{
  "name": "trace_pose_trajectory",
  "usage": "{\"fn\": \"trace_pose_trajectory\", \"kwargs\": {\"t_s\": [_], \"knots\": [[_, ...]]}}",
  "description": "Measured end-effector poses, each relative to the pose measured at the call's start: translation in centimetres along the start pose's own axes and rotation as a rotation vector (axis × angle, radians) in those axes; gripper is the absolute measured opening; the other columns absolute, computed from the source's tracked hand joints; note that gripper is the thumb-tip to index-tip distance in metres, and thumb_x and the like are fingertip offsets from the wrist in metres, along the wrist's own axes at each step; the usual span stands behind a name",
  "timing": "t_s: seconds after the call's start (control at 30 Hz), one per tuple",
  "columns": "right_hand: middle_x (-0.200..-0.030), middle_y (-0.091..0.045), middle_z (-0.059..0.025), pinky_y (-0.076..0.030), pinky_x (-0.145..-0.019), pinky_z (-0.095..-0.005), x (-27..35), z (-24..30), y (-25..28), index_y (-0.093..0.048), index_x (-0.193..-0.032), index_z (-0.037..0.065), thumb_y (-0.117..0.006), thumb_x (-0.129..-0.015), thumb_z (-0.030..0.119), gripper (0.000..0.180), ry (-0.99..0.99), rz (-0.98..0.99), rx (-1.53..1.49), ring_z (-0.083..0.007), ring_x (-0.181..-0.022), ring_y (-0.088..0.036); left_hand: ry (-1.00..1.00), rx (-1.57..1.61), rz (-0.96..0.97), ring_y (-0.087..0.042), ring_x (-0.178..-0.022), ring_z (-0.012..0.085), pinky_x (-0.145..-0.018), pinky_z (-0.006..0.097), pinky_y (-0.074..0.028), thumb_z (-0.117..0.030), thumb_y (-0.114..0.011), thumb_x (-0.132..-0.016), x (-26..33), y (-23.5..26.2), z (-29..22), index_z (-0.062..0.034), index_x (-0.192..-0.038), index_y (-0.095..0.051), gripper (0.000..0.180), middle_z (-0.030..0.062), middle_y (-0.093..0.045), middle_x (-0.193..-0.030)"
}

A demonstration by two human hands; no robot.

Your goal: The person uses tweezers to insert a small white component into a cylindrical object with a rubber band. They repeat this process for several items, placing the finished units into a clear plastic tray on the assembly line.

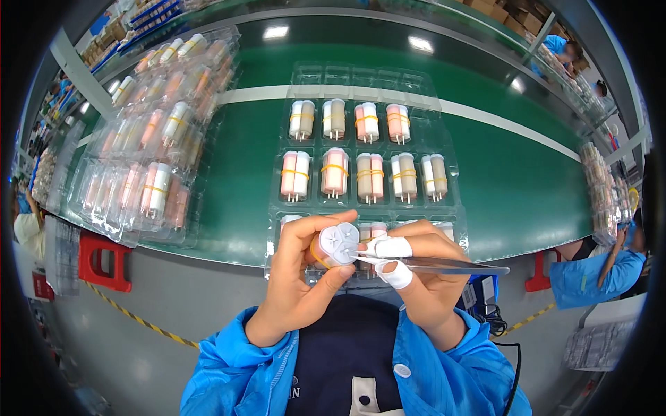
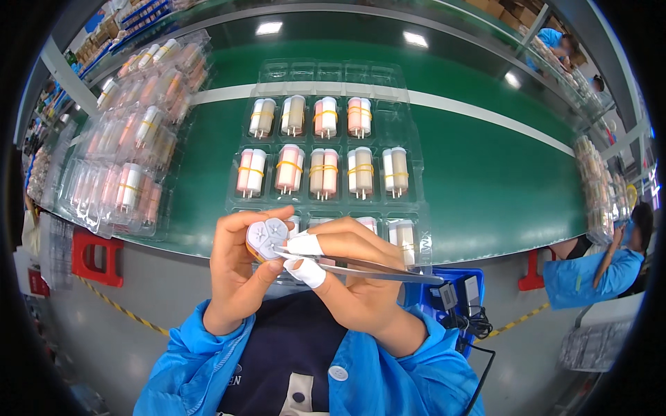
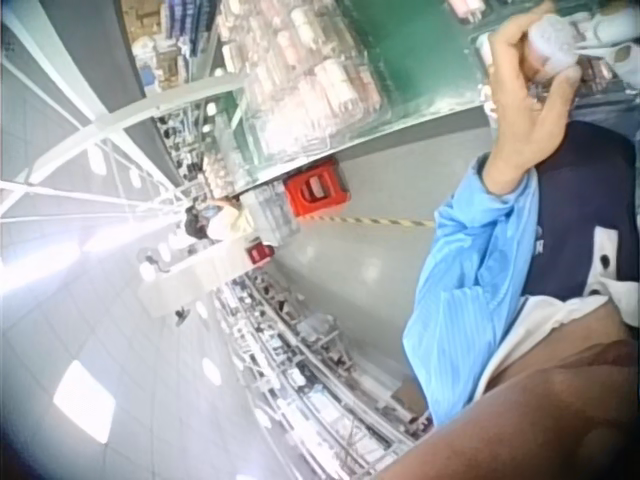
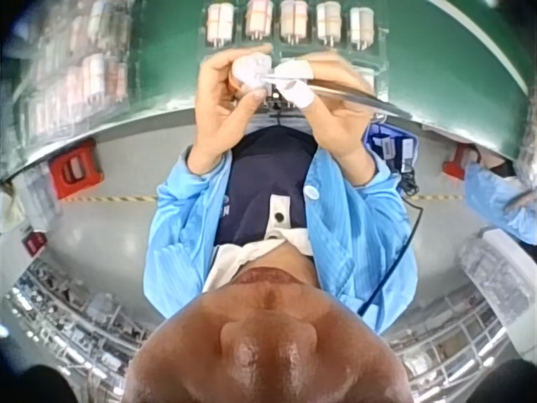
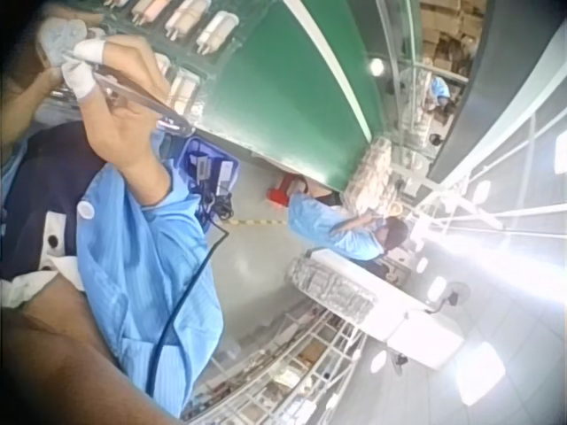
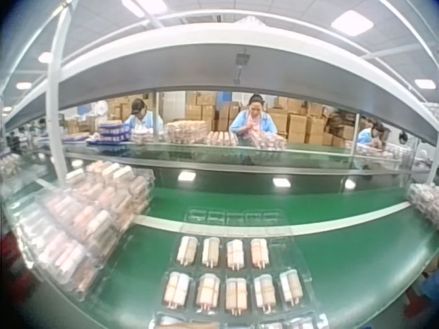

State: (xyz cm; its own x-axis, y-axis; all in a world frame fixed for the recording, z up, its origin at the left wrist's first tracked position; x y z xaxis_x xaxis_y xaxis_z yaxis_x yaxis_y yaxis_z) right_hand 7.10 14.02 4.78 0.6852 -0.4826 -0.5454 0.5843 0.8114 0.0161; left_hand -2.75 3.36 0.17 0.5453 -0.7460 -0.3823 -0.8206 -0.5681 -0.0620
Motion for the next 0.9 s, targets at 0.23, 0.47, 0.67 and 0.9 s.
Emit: {"fn": "trace_pose_trajectory", "kwargs": {"t_s": [0.23, 0.47, 0.67, 0.9], "knots": [[-0.089, -0.067, -0.0159, -0.051, -0.068, -0.0292, 0.0, -0.1, 0.0, -0.067, -0.096, -0.002, -0.071, -0.076, 0.001, 0.02, -0.01, 0.0, -0.004, -0.0199, -0.08, -0.065, 0.02, 0.207, 0.058, -0.049, -0.117, 0.0239, -0.097, 0.035, -0.042, 0.005, -0.06, -0.082, 0.3, -0.1, -0.1, 0.0036, -0.131, -0.034, 0.056, 0.0197, -0.046, -0.127], [-0.094, -0.065, -0.0169, -0.05, -0.069, -0.0301, -0.1, -0.5, 1.0, -0.067, -0.098, -0.002, -0.073, -0.076, 0.003, 0.023, 0.029, -0.063, -0.066, -0.0196, -0.08, -0.063, -0.098, -0.248, -0.023, -0.052, -0.108, 0.0239, -0.096, 0.035, -0.042, 0.013, -0.06, -0.074, 0.3, 0.2, -1.0, 0.0066, -0.121, -0.05, 0.048, 0.0158, -0.046, -0.115], [-0.093, -0.066, -0.0168, -0.051, -0.069, -0.0285, 0.0, -0.1, 0.2, -0.067, -0.099, -0.002, -0.072, -0.077, 0.003, 0.023, -0.021, -0.018, 0.008, -0.0193, -0.081, -0.064, -0.273, -0.318, -0.131, -0.055, -0.092, 0.0224, -0.067, 0.025, -0.05, 0.015, -0.065, -0.067, 0.4, 0.3, -1.8, 0.0031, -0.115, -0.057, 0.049, 0.0155, -0.048, -0.109], [-0.09, -0.067, -0.016, -0.051, -0.069, -0.0279, -0.1, -0.3, 0.1, -0.067, -0.098, -0.002, -0.07, -0.077, 0.002, 0.021, -0.01, -0.02, 0.02, -0.0196, -0.08, -0.065, -0.276, -0.369, -0.139, -0.055, -0.089, 0.0203, -0.066, 0.024, -0.049, 0.017, -0.061, -0.065, 0.5, 0.2, -2.2, 0.0031, -0.113, -0.058, 0.051, 0.0149, -0.048, -0.107]]}}
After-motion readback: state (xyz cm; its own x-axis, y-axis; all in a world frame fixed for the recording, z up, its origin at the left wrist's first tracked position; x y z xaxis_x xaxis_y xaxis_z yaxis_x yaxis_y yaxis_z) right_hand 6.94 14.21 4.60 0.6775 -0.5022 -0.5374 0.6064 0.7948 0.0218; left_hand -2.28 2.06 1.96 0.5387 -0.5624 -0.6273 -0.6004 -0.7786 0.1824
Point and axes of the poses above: each hand's wrist, its own x-axis away from the middle knuckle, its own y-axis out of the back of the hand, z = x × y, the point moved 9 cm from there along -x, towards the middle knuckle
